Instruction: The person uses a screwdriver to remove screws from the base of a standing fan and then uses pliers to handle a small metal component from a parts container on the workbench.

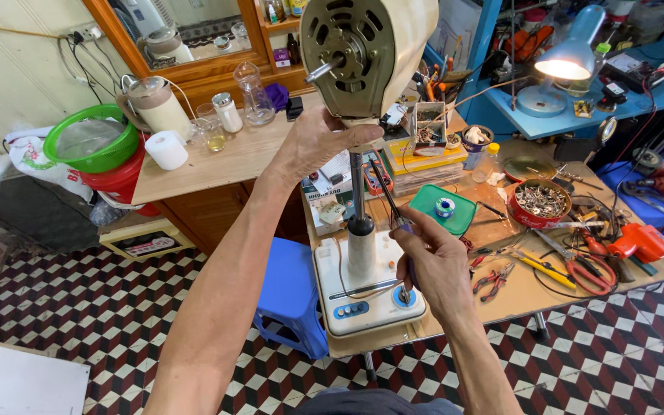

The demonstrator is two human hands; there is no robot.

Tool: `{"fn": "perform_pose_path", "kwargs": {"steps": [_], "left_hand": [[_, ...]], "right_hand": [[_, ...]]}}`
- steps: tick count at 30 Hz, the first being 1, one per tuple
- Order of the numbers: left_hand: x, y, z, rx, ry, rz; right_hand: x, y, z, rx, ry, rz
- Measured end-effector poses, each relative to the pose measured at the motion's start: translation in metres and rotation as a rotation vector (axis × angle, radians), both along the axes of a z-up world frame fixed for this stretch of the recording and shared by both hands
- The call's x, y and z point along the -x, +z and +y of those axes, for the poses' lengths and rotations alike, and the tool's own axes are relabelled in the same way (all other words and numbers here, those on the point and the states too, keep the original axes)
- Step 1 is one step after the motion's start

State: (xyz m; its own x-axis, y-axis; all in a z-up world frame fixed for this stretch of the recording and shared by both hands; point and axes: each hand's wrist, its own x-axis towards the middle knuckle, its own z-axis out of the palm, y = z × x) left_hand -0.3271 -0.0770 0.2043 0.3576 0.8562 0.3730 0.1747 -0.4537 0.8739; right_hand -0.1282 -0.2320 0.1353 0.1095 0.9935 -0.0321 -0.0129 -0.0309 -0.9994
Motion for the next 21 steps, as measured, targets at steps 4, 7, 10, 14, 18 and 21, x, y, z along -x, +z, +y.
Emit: {"fn": "perform_pose_path", "kwargs": {"steps": [4, 7, 10, 14, 18, 21], "left_hand": [[0.000, 0.002, -0.006, 0.021, -0.066, -0.104], [0.001, 0.000, -0.007, -0.014, -0.019, -0.056], [0.002, -0.005, -0.005, -0.050, -0.013, -0.051], [0.004, -0.008, -0.004, -0.028, 0.002, -0.034], [0.001, -0.010, -0.006, -0.042, 0.032, -0.016], [-0.001, -0.010, -0.008, -0.042, 0.018, -0.043]], "right_hand": [[0.003, -0.001, 0.002, 0.023, 0.008, -0.014], [0.004, -0.002, 0.003, 0.013, 0.011, 0.029], [0.005, -0.005, 0.004, -0.004, 0.017, 0.041], [0.006, -0.008, 0.008, -0.017, 0.023, 0.027], [0.008, -0.010, 0.010, -0.024, 0.023, 0.032], [0.008, -0.009, 0.012, -0.035, 0.019, 0.017]]}}
